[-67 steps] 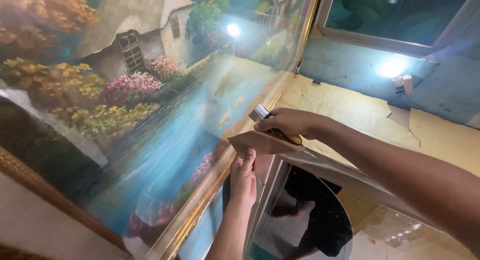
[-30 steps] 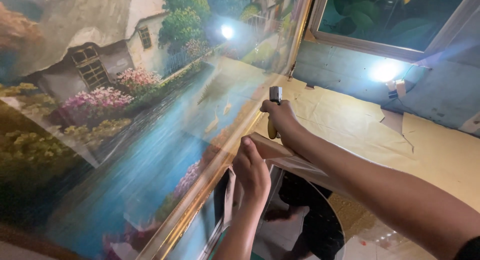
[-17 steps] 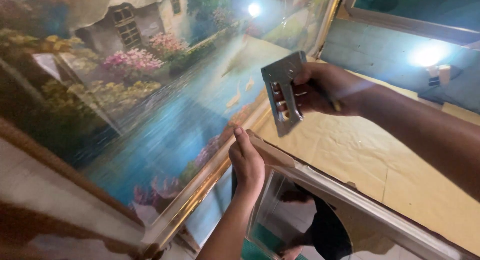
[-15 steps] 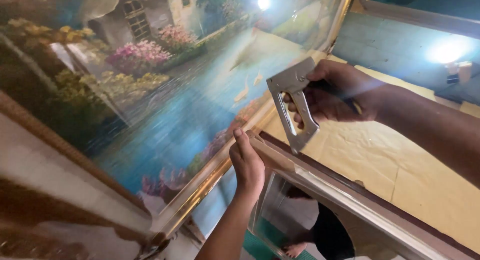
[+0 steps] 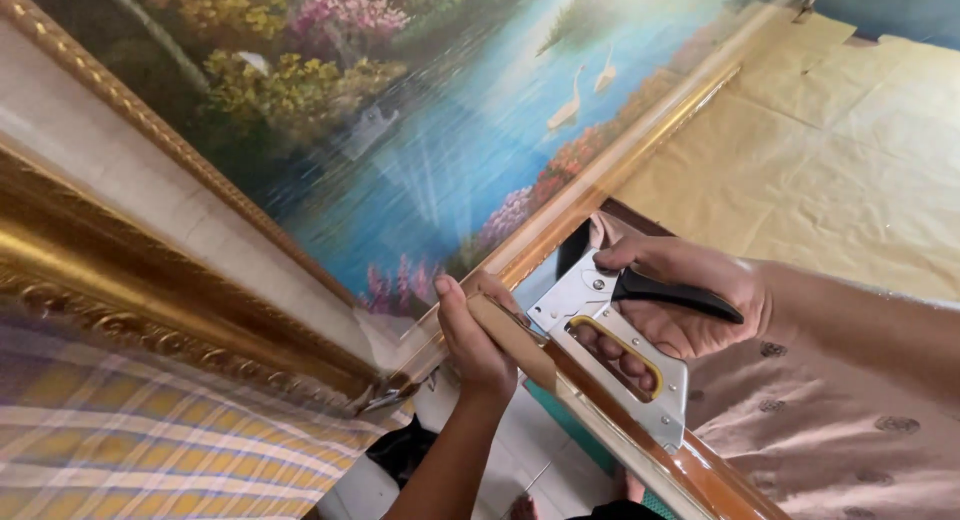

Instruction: The person staples brown paper onto the back of a silver picture frame using a handheld stapler. They repeatedly position the paper, staple it, and reload the stapler with staples from a nearby surface.

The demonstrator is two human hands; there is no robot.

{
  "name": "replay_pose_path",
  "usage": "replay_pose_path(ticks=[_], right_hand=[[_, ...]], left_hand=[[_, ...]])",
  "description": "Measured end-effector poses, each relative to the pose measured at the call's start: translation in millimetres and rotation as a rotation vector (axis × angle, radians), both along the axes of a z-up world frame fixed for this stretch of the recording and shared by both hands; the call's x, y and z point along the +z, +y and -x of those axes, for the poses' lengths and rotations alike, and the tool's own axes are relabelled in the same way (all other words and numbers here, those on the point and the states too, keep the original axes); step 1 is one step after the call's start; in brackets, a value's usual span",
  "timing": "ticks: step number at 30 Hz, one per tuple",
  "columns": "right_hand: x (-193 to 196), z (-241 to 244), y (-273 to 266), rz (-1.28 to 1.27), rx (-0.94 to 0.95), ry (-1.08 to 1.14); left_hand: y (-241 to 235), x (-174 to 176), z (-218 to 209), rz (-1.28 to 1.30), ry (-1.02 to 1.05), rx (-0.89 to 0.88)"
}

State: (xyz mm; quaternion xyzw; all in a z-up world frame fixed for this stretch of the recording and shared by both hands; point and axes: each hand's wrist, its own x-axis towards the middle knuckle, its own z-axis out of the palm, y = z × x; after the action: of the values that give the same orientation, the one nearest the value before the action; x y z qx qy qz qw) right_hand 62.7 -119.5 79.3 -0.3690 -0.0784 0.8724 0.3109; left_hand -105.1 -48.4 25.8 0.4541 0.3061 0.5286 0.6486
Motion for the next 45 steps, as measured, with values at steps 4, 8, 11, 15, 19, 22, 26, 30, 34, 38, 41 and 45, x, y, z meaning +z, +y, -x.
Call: replay_pose_path(ticks=[4,8,11,15,19,22,26,30,34,38,41,45], right_hand=[[-6.5,22.4,0.8,0.056,0.153,0.109],[-6.0,54.9,-4.7,0.112,0.135,0.07],[5.9,90.2,-7.8,0.075,0.037,-0.246],[11.5,125.3,-6.7,0.044,-0.05,-0.629],[27.3,129.0,1.2,-0.076,0.026,-0.649],[-1.0,79.6,13.4,-0.339,0.114,-0.528],[-41.3,35.5,41.7,-0.527,0.226,-0.77],[-77.9,33.3,68.4,-0.917,0.342,-0.889],[-40.2,78.7,63.4,-1.118,0.404,-0.712],[-37.5,98.8,57.5,-1.133,0.408,-0.711],[-37.4,109.1,52.7,-1.151,0.404,-0.73],[-38.7,116.6,50.6,-1.183,0.396,-0.761]], left_hand=[[-6.3,2.2,26.4,-0.021,-0.009,0.036],[-8.4,-6.0,49.2,0.052,-0.002,0.071],[-8.7,-11.6,62.3,0.104,-0.131,0.063],[-4.3,-31.4,78.6,0.022,-0.123,0.008],[0.3,-44.8,92.6,-0.053,-0.148,-0.071],[-5.3,-35.7,98.8,-0.144,-0.261,-0.059],[-4.1,-40.6,102.9,-0.001,-0.234,-0.068],[-7.7,-40.9,102.6,0.046,-0.329,-0.025],[-4.4,-53.8,107.8,0.036,-0.361,-0.012],[1.7,-62.5,108.1,0.005,-0.318,-0.011],[-2.1,-56.5,105.6,0.03,-0.272,0.042],[-3.9,-49.4,104.1,0.067,-0.284,0.056]])
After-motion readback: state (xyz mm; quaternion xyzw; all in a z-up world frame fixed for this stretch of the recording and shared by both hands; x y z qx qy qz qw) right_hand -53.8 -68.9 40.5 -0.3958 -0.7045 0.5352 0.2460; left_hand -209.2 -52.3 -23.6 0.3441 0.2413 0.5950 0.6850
